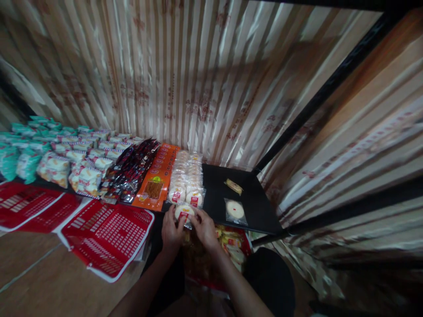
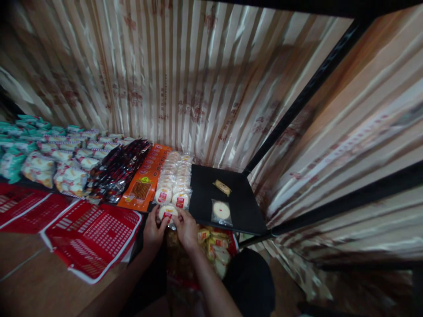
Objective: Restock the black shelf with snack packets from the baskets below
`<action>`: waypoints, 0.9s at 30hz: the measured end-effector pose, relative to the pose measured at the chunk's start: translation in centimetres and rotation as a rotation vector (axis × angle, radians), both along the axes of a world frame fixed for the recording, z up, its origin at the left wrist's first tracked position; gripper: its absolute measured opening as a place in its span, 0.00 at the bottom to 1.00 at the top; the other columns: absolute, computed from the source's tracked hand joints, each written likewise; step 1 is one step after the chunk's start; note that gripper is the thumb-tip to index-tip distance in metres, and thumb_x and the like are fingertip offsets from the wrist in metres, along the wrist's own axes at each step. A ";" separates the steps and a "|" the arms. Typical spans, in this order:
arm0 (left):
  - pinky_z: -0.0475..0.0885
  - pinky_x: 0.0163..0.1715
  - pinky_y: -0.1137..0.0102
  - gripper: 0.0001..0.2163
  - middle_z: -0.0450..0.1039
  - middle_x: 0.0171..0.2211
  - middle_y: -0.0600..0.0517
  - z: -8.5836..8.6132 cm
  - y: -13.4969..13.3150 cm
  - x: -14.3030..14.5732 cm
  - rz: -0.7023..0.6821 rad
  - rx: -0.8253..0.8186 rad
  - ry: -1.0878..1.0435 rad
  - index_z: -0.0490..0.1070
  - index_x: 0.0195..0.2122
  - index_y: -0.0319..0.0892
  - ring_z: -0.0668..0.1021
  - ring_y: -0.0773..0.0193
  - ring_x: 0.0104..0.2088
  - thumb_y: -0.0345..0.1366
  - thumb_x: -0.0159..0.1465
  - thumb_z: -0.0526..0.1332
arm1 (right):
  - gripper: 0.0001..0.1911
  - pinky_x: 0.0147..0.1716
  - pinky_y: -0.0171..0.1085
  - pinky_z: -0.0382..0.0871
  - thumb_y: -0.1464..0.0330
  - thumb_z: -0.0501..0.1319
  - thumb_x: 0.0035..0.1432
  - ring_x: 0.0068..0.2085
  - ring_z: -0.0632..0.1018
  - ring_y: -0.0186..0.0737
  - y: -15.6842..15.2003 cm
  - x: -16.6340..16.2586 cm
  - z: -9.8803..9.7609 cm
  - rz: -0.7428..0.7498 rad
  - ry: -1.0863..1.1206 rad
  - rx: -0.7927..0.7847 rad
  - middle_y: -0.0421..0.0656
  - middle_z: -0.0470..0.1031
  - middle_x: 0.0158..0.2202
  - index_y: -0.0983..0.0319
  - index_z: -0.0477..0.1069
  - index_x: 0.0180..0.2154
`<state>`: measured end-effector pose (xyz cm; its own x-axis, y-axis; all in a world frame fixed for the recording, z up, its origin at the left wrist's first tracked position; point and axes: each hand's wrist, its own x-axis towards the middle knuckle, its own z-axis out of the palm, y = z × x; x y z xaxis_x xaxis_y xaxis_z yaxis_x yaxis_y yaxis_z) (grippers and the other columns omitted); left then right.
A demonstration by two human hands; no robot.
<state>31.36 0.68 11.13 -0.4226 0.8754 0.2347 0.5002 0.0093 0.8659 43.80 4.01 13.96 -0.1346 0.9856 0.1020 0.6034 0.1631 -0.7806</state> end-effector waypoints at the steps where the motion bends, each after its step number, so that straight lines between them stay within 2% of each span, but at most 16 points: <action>1: 0.68 0.48 0.59 0.25 0.67 0.50 0.41 0.0 0.4 -0.3 0.011 0.025 0.035 0.57 0.57 0.37 0.71 0.54 0.51 0.44 0.61 0.54 | 0.17 0.32 0.32 0.66 0.63 0.55 0.55 0.30 0.72 0.36 0.5 -0.7 0.2 -0.001 0.003 0.008 0.42 0.74 0.33 0.61 0.73 0.44; 4: 0.65 0.52 0.56 0.29 0.61 0.56 0.39 -0.1 1.5 -0.8 0.024 0.092 0.141 0.50 0.61 0.38 0.66 0.51 0.56 0.45 0.61 0.54 | 0.14 0.31 0.32 0.65 0.65 0.55 0.55 0.29 0.72 0.36 1.7 -2.1 0.8 -0.003 -0.043 0.023 0.42 0.75 0.31 0.61 0.74 0.40; 7: 0.62 0.54 0.54 0.30 0.60 0.57 0.38 -0.4 2.2 -1.3 0.007 0.132 0.240 0.48 0.62 0.39 0.64 0.51 0.57 0.45 0.62 0.54 | 0.12 0.32 0.33 0.66 0.66 0.55 0.55 0.29 0.73 0.37 2.6 -2.9 1.3 -0.004 -0.080 0.016 0.42 0.75 0.31 0.62 0.74 0.38; 10: 0.61 0.55 0.54 0.31 0.59 0.57 0.38 -0.8 2.6 -1.5 -0.014 0.143 0.316 0.47 0.62 0.38 0.63 0.50 0.57 0.44 0.61 0.54 | 0.13 0.34 0.33 0.67 0.68 0.55 0.54 0.31 0.75 0.37 3.1 -3.2 1.7 -0.004 -0.076 0.003 0.43 0.76 0.32 0.62 0.73 0.40; 14: 0.61 0.55 0.53 0.31 0.58 0.56 0.36 -1.0 3.2 -1.3 0.039 0.101 0.307 0.47 0.62 0.36 0.63 0.49 0.57 0.43 0.61 0.55 | 0.14 0.38 0.34 0.67 0.70 0.53 0.55 0.35 0.75 0.38 3.1 -3.5 1.6 0.035 -0.087 0.017 0.45 0.77 0.36 0.62 0.72 0.43; 17: 0.61 0.54 0.52 0.29 0.58 0.55 0.37 -0.9 3.7 -1.0 0.069 0.093 0.284 0.49 0.61 0.37 0.63 0.48 0.56 0.42 0.61 0.54 | 0.16 0.42 0.36 0.67 0.69 0.49 0.59 0.40 0.74 0.39 2.8 -3.1 1.0 0.065 -0.140 0.130 0.46 0.75 0.40 0.61 0.70 0.46; 20: 0.61 0.54 0.52 0.28 0.58 0.54 0.37 -1.1 4.3 -1.0 0.082 0.110 0.278 0.50 0.61 0.37 0.64 0.48 0.55 0.42 0.61 0.54 | 0.20 0.50 0.43 0.63 0.65 0.48 0.61 0.50 0.69 0.44 2.9 -2.1 0.3 -0.065 -0.244 0.337 0.50 0.70 0.48 0.62 0.66 0.52; 22: 0.62 0.53 0.52 0.28 0.58 0.54 0.38 -1.4 4.6 -1.0 0.086 0.125 0.282 0.50 0.61 0.37 0.64 0.48 0.55 0.42 0.62 0.53 | 0.21 0.53 0.47 0.59 0.63 0.47 0.62 0.55 0.64 0.47 3.4 -1.3 -0.1 -0.148 -0.312 0.421 0.52 0.65 0.54 0.62 0.63 0.55; 24: 0.62 0.54 0.52 0.27 0.58 0.54 0.38 -1.7 4.9 -1.0 0.087 0.126 0.294 0.50 0.61 0.38 0.63 0.48 0.55 0.42 0.62 0.53 | 0.23 0.55 0.50 0.55 0.62 0.47 0.62 0.60 0.57 0.49 4.3 -0.7 -0.5 -0.171 -0.386 0.432 0.51 0.57 0.60 0.60 0.60 0.57; 27: 0.62 0.54 0.52 0.27 0.58 0.55 0.37 -2.0 5.3 -1.0 0.091 0.121 0.317 0.50 0.61 0.37 0.63 0.48 0.57 0.43 0.63 0.52 | 0.25 0.57 0.51 0.51 0.60 0.48 0.62 0.64 0.47 0.51 5.8 -0.4 -1.3 -0.119 -0.488 0.395 0.49 0.46 0.65 0.59 0.56 0.59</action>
